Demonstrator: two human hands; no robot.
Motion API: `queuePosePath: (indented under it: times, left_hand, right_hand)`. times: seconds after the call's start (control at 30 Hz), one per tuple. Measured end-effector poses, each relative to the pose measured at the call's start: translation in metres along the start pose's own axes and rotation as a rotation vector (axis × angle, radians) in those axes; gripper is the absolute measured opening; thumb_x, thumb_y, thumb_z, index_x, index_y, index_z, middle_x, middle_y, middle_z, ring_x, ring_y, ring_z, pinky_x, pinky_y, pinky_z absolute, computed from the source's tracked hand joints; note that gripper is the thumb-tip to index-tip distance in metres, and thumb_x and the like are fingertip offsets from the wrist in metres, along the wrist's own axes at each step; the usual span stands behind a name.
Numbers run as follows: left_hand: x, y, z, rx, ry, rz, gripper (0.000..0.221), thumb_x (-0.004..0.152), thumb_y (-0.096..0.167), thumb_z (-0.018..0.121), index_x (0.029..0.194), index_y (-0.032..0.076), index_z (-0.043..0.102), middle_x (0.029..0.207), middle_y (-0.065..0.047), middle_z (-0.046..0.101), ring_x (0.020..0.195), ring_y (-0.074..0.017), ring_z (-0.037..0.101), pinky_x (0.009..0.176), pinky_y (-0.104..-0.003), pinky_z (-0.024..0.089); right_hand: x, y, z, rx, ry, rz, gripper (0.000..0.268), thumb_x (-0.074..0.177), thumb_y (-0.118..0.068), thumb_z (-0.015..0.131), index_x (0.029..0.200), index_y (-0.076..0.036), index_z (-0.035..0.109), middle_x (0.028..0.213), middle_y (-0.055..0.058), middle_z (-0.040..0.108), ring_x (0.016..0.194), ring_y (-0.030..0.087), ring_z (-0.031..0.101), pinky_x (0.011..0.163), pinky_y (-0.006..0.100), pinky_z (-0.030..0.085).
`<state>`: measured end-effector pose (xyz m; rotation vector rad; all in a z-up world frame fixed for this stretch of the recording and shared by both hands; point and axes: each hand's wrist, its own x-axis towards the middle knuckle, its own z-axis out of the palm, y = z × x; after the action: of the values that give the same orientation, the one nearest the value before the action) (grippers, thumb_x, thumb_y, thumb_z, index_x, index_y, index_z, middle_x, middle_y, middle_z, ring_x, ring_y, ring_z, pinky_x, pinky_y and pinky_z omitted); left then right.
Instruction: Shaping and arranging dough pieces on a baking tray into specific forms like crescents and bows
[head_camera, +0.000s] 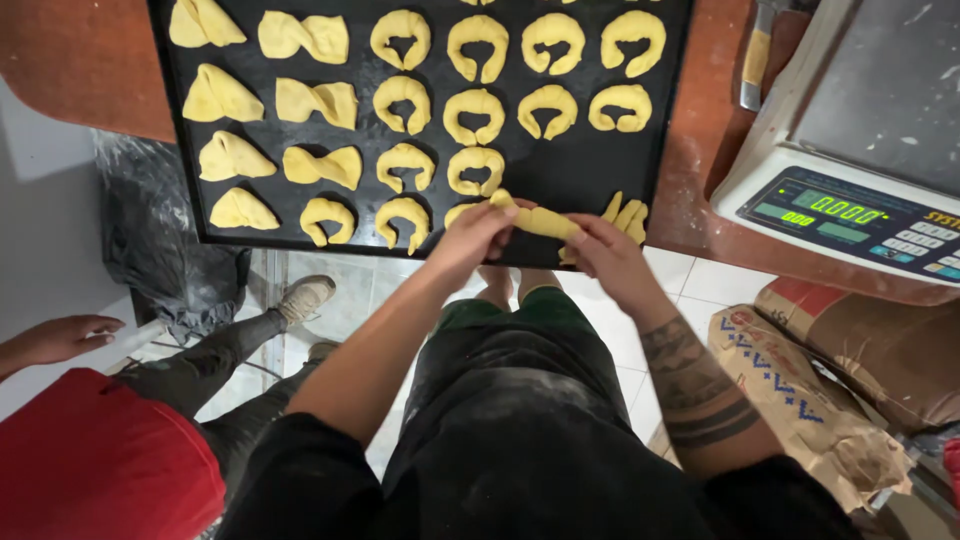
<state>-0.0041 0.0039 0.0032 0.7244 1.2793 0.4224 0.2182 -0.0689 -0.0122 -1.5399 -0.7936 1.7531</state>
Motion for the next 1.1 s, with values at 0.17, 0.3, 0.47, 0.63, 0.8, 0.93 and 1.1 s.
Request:
queuePosePath:
  times: [0.17,0.3,0.47,0.63,0.8,0.93,1.1]
  left_hand:
    - [-0.007,0.041,-0.034,0.421,-0.113,0.147,0.018,0.084,0.035,0.074,0.091,0.019,0.078,0.069,-0.003,0.070,0.070,-0.0191,0.066,0.066,-0.031,0.050]
    - [0.020,0.032,-0.047,1.100,-0.174,0.715,0.027,0.081,0.021,0.066,0.108,0.024,0.069,0.091,-0.005,0.072,0.085,-0.0338,0.072,0.073,-0.048,0.058]
    - [0.041,0.011,-0.031,1.393,0.278,1.179,0.015,0.074,0.026,0.067,0.088,0.027,0.069,0.083,0.003,0.058,0.074,-0.0219,0.064,0.059,-0.036,0.051]
    - [0.055,-0.030,0.003,1.202,0.432,1.036,0.024,0.074,0.027,0.065,0.095,0.019,0.074,0.078,0.000,0.060,0.067,-0.0250,0.065,0.053,-0.039,0.050]
    - [0.069,-0.039,0.008,1.344,0.597,1.335,0.007,0.089,0.020,0.064,0.085,0.021,0.070,0.070,-0.003,0.052,0.064,-0.0259,0.056,0.061,-0.042,0.043]
    - [0.095,-0.042,-0.001,1.290,0.643,1.422,0.010,0.088,0.019,0.068,0.078,0.020,0.065,0.073,-0.004,0.051,0.069,-0.0258,0.057,0.064,-0.041,0.041]
    - [0.082,-0.030,0.002,1.320,0.618,1.427,0.019,0.099,0.015,0.057,0.080,0.017,0.059,0.076,-0.003,0.048,0.064,-0.0234,0.054,0.065,-0.038,0.042]
  right_hand:
    - [0.013,-0.028,-0.024,-0.386,-0.156,-0.159,0.015,0.103,-0.010,0.054,0.118,-0.008,0.054,0.091,0.015,0.069,0.065,0.025,0.060,0.066,0.035,0.048]
    - [0.026,-0.062,-0.030,-1.099,-0.287,-0.452,0.009,0.095,-0.018,0.060,0.089,-0.018,0.065,0.117,0.001,0.067,0.099,0.031,0.070,0.081,0.040,0.057]
    - [0.021,-0.084,0.002,-1.358,-0.105,-0.412,0.027,0.098,-0.028,0.060,0.119,-0.013,0.068,0.109,0.008,0.067,0.088,0.033,0.070,0.070,0.042,0.058]
    - [0.050,-0.013,0.002,-1.277,0.000,-0.392,0.046,0.107,-0.029,0.049,0.149,-0.011,0.053,0.112,0.013,0.065,0.091,0.038,0.070,0.069,0.049,0.058]
    - [0.067,0.019,0.000,-1.546,0.343,-0.644,0.024,0.104,-0.038,0.058,0.126,-0.037,0.068,0.090,-0.005,0.056,0.072,0.021,0.067,0.057,0.036,0.055]
    - [0.078,0.027,-0.006,-1.498,0.440,-0.810,0.015,0.097,-0.033,0.072,0.111,-0.029,0.070,0.092,-0.006,0.048,0.074,0.017,0.063,0.058,0.029,0.051]
    - [0.067,0.025,0.001,-1.440,0.391,-0.923,0.012,0.095,-0.032,0.070,0.098,-0.021,0.072,0.099,-0.002,0.059,0.081,0.021,0.065,0.066,0.036,0.044]
